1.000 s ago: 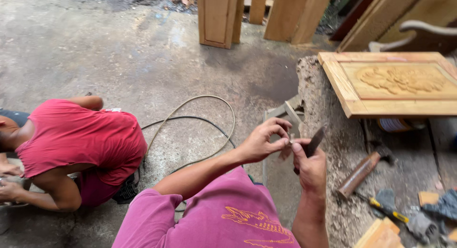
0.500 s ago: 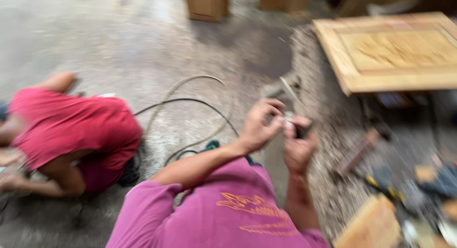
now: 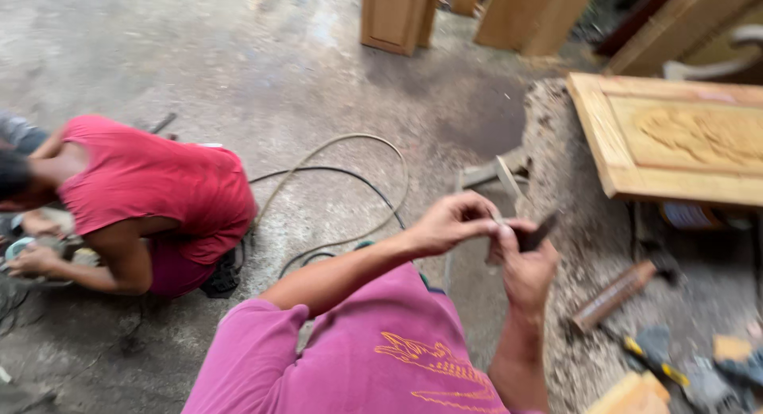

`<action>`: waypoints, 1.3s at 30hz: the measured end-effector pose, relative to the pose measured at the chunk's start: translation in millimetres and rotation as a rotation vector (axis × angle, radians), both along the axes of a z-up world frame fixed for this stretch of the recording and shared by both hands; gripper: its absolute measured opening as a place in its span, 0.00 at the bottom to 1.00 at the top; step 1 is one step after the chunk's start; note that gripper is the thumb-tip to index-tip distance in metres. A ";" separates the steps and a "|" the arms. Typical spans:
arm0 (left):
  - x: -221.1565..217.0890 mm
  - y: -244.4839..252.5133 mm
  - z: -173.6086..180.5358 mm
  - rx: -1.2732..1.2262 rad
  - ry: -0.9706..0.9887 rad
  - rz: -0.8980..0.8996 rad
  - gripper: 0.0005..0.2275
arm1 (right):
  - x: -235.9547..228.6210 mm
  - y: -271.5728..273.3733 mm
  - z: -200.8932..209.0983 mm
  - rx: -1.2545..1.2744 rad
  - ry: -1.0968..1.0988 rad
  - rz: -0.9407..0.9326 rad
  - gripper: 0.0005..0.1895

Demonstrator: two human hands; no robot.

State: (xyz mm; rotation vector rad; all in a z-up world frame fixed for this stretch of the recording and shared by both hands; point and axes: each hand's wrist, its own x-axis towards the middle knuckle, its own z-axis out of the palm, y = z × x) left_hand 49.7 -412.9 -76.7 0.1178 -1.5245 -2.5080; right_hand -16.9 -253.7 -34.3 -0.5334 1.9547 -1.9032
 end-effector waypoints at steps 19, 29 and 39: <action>28.5 -54.1 6.7 0.007 -0.092 0.402 0.08 | -8.6 -38.5 -34.1 0.083 -0.211 0.233 0.28; 49.7 -194.3 0.3 0.012 -0.150 0.546 0.17 | -13.3 -168.2 -4.3 0.228 -0.121 0.142 0.10; 42.4 -322.4 30.6 -1.116 0.040 0.161 0.11 | -3.7 -289.6 5.4 0.479 0.037 0.283 0.10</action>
